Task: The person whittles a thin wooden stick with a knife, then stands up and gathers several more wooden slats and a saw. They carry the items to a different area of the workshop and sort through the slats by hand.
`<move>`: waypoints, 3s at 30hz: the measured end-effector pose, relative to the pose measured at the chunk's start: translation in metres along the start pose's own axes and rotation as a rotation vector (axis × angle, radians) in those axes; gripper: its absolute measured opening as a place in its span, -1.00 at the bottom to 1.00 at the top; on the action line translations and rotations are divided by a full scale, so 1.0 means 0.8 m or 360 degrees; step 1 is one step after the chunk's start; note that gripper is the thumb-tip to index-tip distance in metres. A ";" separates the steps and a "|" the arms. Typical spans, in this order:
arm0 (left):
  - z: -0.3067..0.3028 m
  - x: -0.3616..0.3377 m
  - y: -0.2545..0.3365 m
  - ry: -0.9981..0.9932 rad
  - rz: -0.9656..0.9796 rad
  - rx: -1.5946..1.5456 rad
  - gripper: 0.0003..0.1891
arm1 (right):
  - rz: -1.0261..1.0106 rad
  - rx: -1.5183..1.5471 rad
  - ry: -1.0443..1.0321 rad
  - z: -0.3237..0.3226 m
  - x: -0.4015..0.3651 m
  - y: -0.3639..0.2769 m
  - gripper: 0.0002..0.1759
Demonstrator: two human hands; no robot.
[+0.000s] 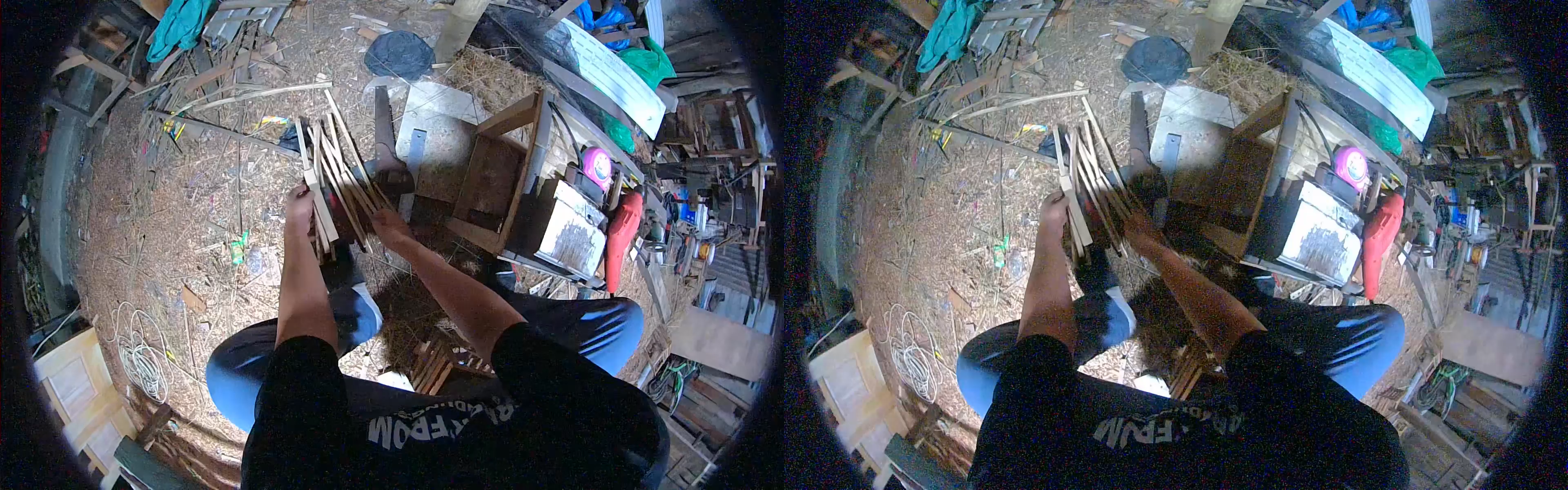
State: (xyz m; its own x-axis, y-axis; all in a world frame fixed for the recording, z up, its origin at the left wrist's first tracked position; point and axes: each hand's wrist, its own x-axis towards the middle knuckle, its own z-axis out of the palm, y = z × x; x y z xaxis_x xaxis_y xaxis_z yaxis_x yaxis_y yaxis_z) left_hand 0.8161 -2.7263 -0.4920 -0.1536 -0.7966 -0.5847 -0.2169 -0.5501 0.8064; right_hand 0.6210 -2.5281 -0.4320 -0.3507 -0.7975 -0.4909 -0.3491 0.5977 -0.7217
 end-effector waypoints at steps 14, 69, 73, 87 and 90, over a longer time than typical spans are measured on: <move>-0.021 -0.041 0.003 0.0193 0.0260 0.0629 -0.74 | -0.0653 -0.0630 -0.0338 0.060 0.024 0.007 -0.47; -0.129 -0.184 0.270 -0.0465 0.0429 0.0296 -0.71 | -0.0080 0.1255 0.0294 -0.145 -0.069 -0.094 -0.84; -0.126 -0.148 0.149 -0.0159 0.0399 0.0160 -0.68 | -0.0362 0.0560 0.0676 -0.078 -0.010 -0.055 -0.78; -0.053 -0.086 0.029 0.0045 0.1230 0.1733 -0.66 | -0.0700 0.0165 0.0038 0.066 0.106 -0.030 -0.41; -0.047 -0.083 0.008 -0.0134 0.1016 0.1709 -0.64 | -0.0267 0.1118 0.0044 0.088 0.106 -0.041 -0.41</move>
State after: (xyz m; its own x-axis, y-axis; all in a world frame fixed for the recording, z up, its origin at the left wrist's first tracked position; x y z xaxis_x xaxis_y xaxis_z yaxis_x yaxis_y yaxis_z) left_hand 0.8608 -2.6866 -0.4447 -0.5731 -0.8052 -0.1521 -0.7507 0.4415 0.4914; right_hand 0.6639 -2.6207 -0.4843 -0.3664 -0.8660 -0.3402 0.2375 0.2665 -0.9341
